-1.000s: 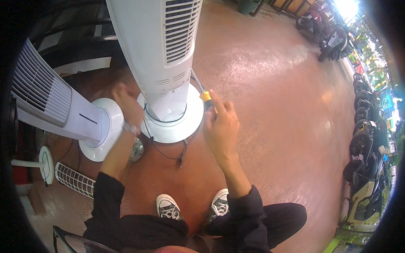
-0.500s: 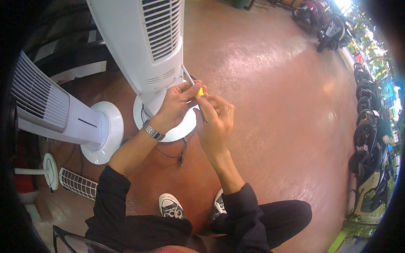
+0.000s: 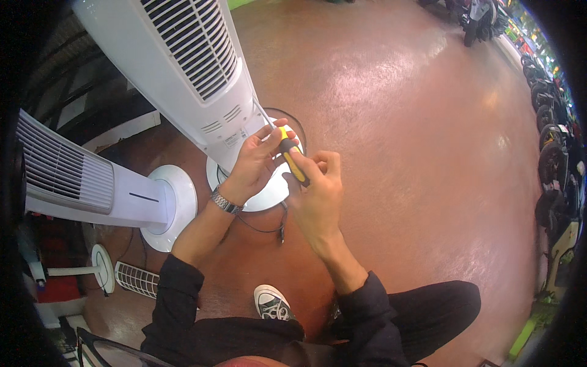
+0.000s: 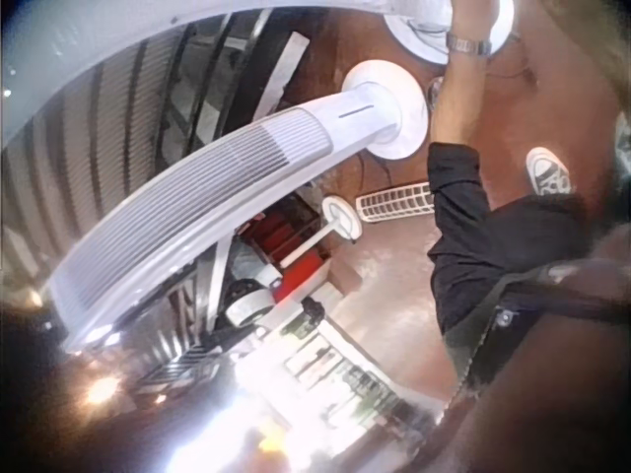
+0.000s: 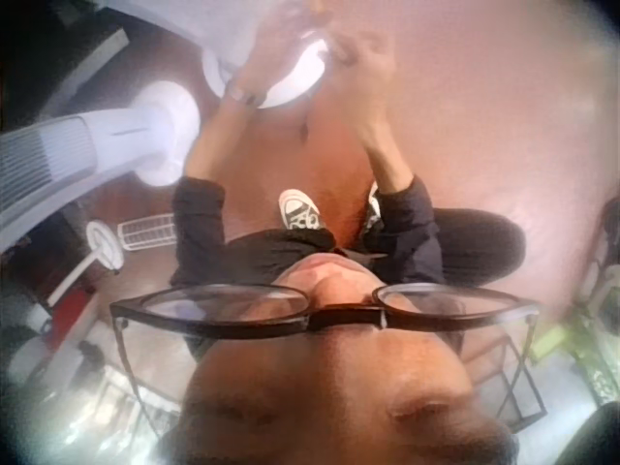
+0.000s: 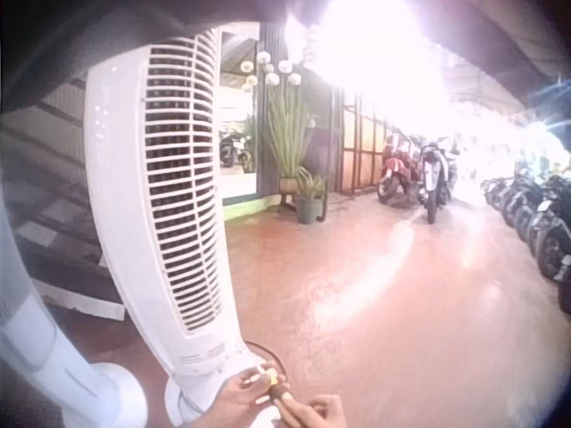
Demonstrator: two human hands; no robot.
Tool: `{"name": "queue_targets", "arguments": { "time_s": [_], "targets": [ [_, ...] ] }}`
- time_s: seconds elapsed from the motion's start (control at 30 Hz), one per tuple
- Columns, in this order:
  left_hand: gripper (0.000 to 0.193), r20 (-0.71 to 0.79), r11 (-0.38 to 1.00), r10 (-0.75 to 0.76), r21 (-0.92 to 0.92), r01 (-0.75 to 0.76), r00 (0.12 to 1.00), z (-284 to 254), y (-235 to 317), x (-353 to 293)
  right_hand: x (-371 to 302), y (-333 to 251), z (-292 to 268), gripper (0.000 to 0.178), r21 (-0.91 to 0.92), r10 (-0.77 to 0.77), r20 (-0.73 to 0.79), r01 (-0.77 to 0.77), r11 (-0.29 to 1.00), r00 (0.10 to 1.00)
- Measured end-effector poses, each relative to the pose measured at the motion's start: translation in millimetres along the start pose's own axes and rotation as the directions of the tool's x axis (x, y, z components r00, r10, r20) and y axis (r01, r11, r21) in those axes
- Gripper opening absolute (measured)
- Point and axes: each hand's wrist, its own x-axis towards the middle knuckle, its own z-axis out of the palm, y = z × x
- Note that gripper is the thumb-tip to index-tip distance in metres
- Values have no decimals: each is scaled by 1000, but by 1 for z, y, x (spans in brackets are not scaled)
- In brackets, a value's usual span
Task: The person uses a screwdriver to remove screws from the base of a white tower fan. They briefly adjust their clothing, then continue unscrewing and repositioning the fan to access additional screws.
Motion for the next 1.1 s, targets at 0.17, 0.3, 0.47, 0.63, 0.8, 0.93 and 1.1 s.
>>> {"name": "queue_targets", "arguments": {
  "time_s": [0.17,0.3,0.47,0.63,0.8,0.93,1.1],
  "targets": [
    [38,23,996,69,-54,-68,997,7,-4,-1,-3,1,0,50,51,50,-53,-47,998,997],
    [38,73,978,114,-186,-99,991,9,-4,-2,-6,2,2,44,153,206,-3,-203,967,979],
    [38,-112,998,-44,34,48,993,14,1,-2,-8,21,8,39,84,-114,-117,124,989,987],
    [39,-26,994,111,24,-110,994,7,-3,-1,-5,1,5,43,237,59,-150,-22,971,987],
    [43,-36,986,87,-137,-91,996,20,1,-7,-8,7,5,33,254,135,-143,-96,962,980],
    [39,-114,999,-4,39,8,993,11,0,-2,-11,23,9,35,178,-96,-190,131,975,977],
    [35,-88,997,80,11,-79,993,13,0,-5,-6,14,4,36,192,-17,-164,49,980,986]
  ]
}}
